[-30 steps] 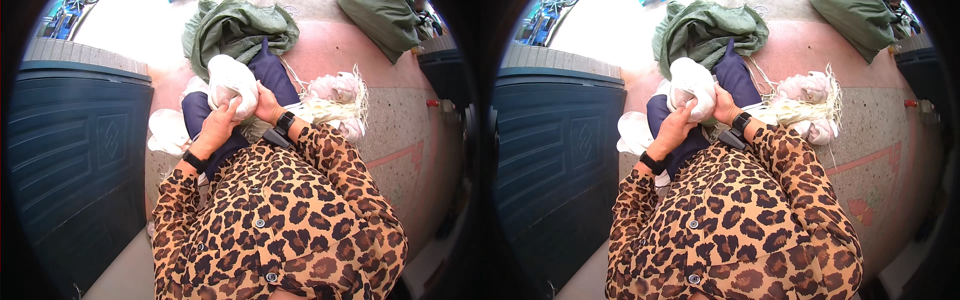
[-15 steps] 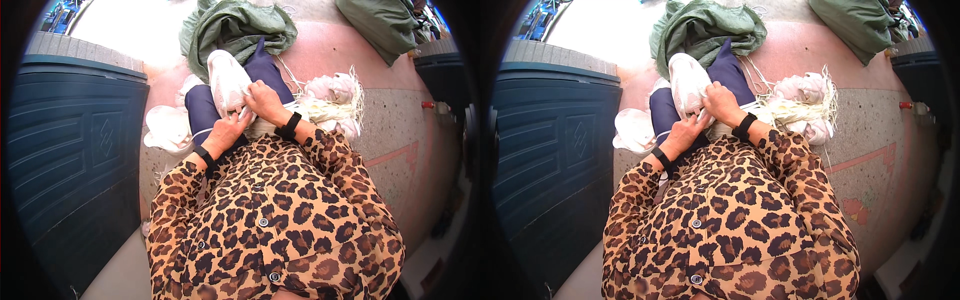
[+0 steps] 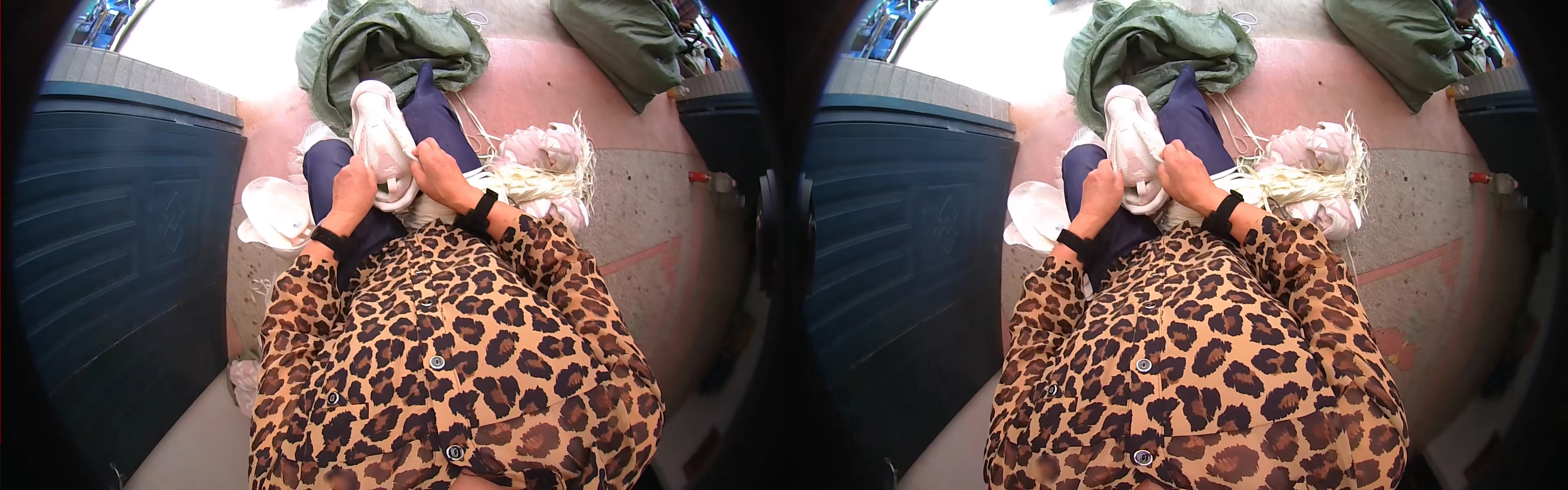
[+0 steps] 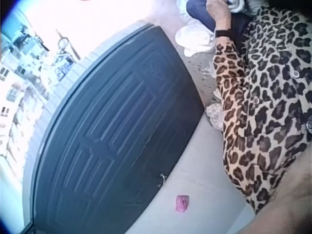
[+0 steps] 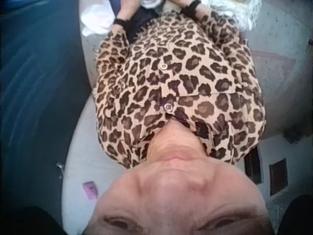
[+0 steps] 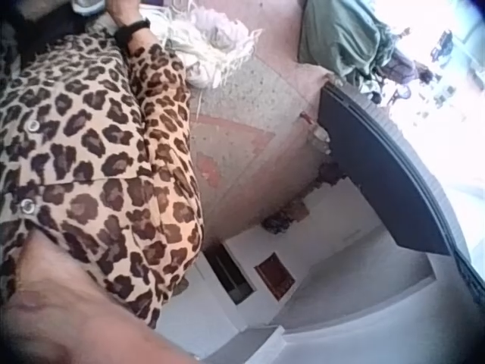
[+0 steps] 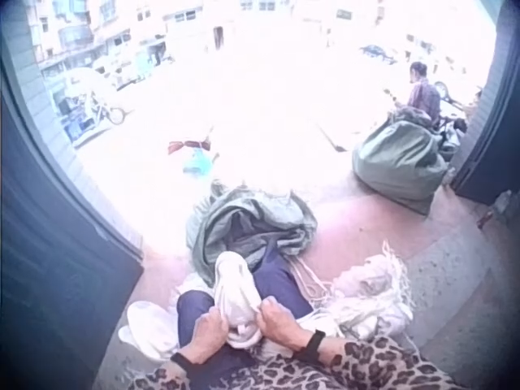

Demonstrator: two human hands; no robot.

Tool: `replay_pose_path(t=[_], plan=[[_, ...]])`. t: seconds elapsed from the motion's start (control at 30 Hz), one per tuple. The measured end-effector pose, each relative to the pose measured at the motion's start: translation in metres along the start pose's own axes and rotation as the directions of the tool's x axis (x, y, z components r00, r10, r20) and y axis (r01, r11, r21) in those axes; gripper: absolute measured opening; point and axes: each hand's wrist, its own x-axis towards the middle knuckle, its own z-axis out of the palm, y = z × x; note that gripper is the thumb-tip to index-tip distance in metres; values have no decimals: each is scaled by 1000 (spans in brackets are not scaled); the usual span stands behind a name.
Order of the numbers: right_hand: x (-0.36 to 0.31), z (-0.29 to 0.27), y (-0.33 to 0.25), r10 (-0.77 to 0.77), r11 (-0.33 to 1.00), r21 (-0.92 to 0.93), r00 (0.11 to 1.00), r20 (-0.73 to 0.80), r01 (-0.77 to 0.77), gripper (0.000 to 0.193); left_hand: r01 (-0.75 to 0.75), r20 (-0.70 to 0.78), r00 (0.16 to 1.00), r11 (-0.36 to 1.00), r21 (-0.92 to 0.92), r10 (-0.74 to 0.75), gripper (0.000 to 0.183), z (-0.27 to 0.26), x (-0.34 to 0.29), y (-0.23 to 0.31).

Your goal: The recorder is lacing and organizing white athletic shoes.

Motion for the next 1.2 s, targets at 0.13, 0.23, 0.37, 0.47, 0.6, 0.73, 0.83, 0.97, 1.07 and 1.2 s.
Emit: replay_pose_path(t=[0.13, 0.23, 0.37, 0.47, 0.6, 0.73, 0.83, 0.97, 1.07, 1.2], plan=[[2, 4, 2, 28, 999, 26, 1000, 12, -28, 18, -7, 21, 1000, 1000, -23, 8, 20, 11, 2, -9], [2, 4, 4, 34, 999, 3, 999, 19, -34, 19, 0, 14, 1000, 1000, -19, 1, 22, 13, 1, -7], [1, 2, 4, 5, 999, 48, 1000, 1, -5, 20, 17, -9, 1000, 999, -43, -17, 25, 13, -1, -3], [3, -10, 9, -30, 990, 139, 995, 90, 17, 22, 0, 4, 1000, 999, -46, 0, 27, 9, -2, -2], [-1, -52, 36, -103, 988, 120, 994, 38, 98, 20, 9, 37, 999, 998, -56, -6, 26, -13, -5, 1], [-18, -88, 63, -151, 981, -91, 968, 199, 172, 23, -125, 8, 992, 985, -118, 127, 20, -33, 2, 19], [-24, -91, 70, -121, 971, -158, 941, 317, 178, 24, -289, 155, 943, 955, -63, 296, 18, -22, 12, 40], [-19, -91, 55, -241, 916, -239, 919, 312, 322, 16, -362, 242, 894, 926, -105, 376, 18, 20, 19, 69], [-3, -111, 31, -378, 861, -327, 920, 105, 390, 12, -446, 294, 834, 884, -142, 468, 18, 31, 25, 82], [28, -166, 8, -417, 854, -428, 881, -225, 296, 11, 164, 428, 836, 588, -792, 343, 21, -17, 26, 82]])
